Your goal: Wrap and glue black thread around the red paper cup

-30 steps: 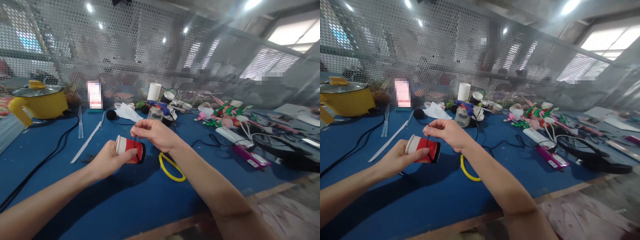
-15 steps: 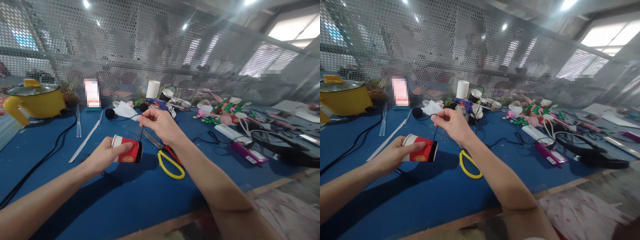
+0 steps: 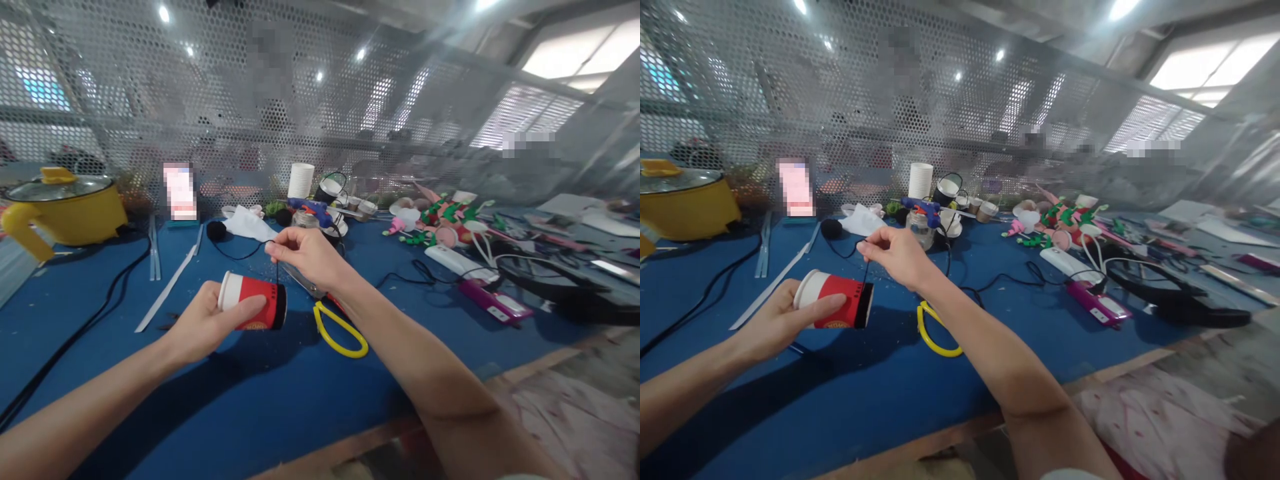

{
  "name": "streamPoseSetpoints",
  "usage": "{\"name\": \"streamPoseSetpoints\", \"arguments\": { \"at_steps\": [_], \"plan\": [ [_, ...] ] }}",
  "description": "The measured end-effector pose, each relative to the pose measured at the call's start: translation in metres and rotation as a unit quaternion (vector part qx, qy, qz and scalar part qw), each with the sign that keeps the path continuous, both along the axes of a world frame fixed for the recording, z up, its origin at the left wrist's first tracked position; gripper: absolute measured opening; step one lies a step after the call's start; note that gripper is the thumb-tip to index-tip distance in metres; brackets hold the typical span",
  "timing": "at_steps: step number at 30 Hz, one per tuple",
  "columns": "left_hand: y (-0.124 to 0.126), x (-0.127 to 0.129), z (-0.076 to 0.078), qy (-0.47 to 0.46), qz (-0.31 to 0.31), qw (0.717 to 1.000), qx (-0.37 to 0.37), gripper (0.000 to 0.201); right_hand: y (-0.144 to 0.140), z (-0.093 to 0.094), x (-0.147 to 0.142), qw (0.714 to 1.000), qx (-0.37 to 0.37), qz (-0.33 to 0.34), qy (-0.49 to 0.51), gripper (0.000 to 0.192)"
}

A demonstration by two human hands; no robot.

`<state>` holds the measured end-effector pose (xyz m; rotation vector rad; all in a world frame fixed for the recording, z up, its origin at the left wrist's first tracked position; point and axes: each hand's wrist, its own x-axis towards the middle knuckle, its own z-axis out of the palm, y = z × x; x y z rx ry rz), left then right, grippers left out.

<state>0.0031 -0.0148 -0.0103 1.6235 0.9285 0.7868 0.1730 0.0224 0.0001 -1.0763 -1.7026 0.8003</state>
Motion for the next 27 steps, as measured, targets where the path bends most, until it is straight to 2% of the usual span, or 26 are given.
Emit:
{"name": "streamPoseSetpoints", "arguments": {
  "at_steps": [7, 16, 27],
  "plan": [
    [-0.002, 0.000, 0.005, -0.005, -0.004, 1.000, 0.019, 0.022, 0.000, -0.002, 0.000, 1.000, -0.013, 0.013, -0.022, 0.015],
    [-0.006, -0.002, 0.009, 0.008, 0.028, 0.999, 0.040, 0.020, -0.001, -0.008, -0.004, 0.998, -0.049, 0.030, -0.010, 0.014],
    [-0.007, -0.001, 0.011, -0.027, 0.048, 0.998, 0.027, 0.019, -0.001, -0.012, -0.007, 0.995, -0.094, 0.032, -0.023, 0.018]
  ]
}}
